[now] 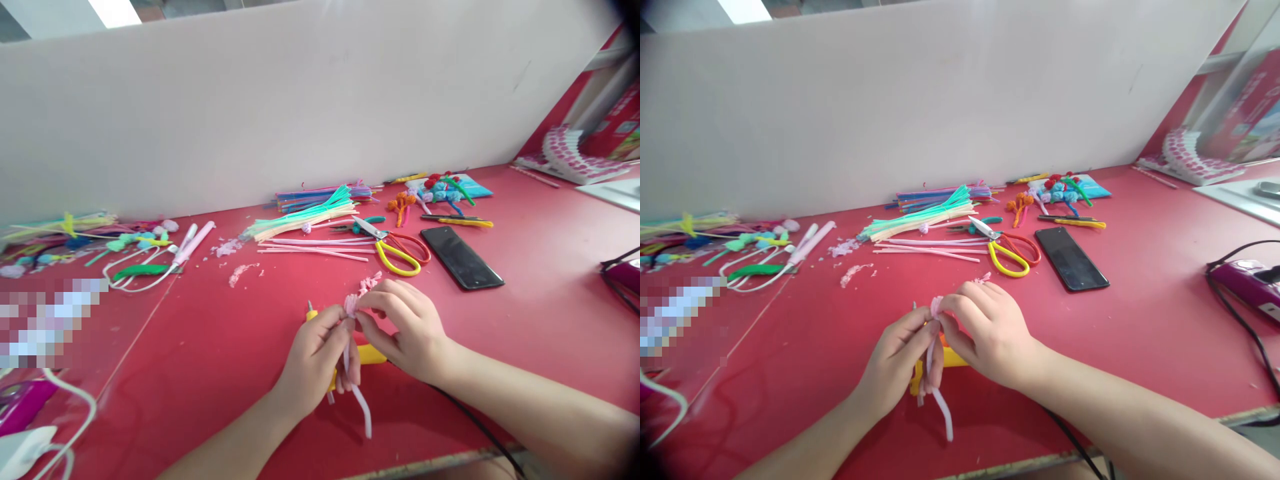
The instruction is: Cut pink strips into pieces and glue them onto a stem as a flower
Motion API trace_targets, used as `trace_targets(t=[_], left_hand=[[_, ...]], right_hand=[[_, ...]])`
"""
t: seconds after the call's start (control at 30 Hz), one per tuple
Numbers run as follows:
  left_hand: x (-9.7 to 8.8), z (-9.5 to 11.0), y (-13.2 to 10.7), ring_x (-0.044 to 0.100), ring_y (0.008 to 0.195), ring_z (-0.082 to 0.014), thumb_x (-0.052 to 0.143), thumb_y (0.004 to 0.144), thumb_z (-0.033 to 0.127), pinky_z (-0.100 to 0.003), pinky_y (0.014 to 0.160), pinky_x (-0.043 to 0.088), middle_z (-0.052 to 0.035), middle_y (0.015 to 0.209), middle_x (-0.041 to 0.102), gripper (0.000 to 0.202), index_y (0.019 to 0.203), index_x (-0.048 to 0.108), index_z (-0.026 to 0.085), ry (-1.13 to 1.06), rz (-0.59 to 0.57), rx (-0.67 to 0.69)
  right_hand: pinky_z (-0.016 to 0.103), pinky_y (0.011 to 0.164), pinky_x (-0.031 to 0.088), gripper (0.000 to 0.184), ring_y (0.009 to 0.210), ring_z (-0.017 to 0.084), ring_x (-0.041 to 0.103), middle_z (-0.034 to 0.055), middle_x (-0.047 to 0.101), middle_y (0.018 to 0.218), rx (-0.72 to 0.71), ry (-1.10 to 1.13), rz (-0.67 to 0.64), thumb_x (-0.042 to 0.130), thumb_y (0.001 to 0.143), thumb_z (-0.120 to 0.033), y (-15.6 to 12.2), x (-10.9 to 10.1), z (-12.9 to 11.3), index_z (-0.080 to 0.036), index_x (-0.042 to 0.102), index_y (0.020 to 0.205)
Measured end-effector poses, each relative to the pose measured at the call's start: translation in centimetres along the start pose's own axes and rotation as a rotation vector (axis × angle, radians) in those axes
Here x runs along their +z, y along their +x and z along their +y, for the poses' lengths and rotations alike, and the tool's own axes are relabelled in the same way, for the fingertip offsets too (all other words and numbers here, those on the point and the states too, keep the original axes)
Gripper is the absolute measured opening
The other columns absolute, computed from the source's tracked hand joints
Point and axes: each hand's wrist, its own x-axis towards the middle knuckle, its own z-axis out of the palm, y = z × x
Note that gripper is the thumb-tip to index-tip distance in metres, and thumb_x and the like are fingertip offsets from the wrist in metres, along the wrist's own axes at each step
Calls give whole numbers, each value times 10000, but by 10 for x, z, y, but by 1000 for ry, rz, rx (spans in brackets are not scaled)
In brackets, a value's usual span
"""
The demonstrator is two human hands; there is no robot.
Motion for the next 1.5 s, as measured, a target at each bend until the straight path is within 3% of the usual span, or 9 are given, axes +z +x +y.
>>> trace_targets(t=[0.13,0.23,0.47,0.67,0.87,1.0,1.13,1.27,1.5], left_hand=[[-3,1,1,395,335,-62,381,851,374,-166,346,305,16,455,535,251,798,495,157,27,9,10],[-9,7,3,326,375,-45,412,844,355,-174,366,247,9,526,534,242,833,535,147,26,104,94],[-25,23,7,287,447,-59,448,834,319,-193,429,230,52,510,373,156,864,517,183,-20,264,248],[-31,21,11,302,444,-50,462,824,324,-189,411,212,34,536,433,176,801,532,164,-41,326,279],[-38,24,9,273,396,-53,434,833,329,-203,382,173,43,467,386,214,783,567,168,-71,430,371],[-33,24,7,266,394,-68,448,821,338,-211,382,170,48,436,343,212,768,572,175,-27,464,373],[-28,18,8,293,419,-74,458,814,351,-211,411,202,50,452,347,215,786,580,177,11,411,315],[-27,12,11,286,427,-69,458,819,343,-211,437,222,51,448,356,253,651,525,167,-10,354,291],[-26,9,12,284,442,-60,453,826,327,-203,443,219,49,451,368,336,541,411,156,-111,312,251]], right_hand=[[265,580,369,184,633,120,473,16,555,751,-6,28,19,512,762,-124,-1,-1,0,-190,506,933],[271,579,364,161,635,127,460,23,534,744,4,50,0,494,764,-131,-1,-2,1,-188,498,914],[326,712,374,249,795,186,460,63,524,847,-39,-33,-573,527,734,-341,-2,9,-3,-173,539,916],[329,747,364,282,799,189,451,69,512,880,-32,-110,-701,522,652,-172,-8,17,-8,-158,531,934],[321,712,400,355,824,207,484,84,509,911,60,-160,-593,494,623,-98,-9,13,-1,-153,508,974],[276,595,424,268,736,174,514,74,514,889,200,-82,-293,491,683,-116,-4,5,9,-171,493,945],[293,641,442,106,757,174,536,55,536,855,113,107,-14,527,745,-197,-2,-2,9,-207,475,836],[319,652,444,86,734,182,533,37,535,737,-29,173,-65,539,760,-255,-6,-6,4,-208,472,788],[320,614,427,105,685,175,534,30,547,679,-41,137,-90,492,799,-300,-9,-7,4,-211,479,744]])
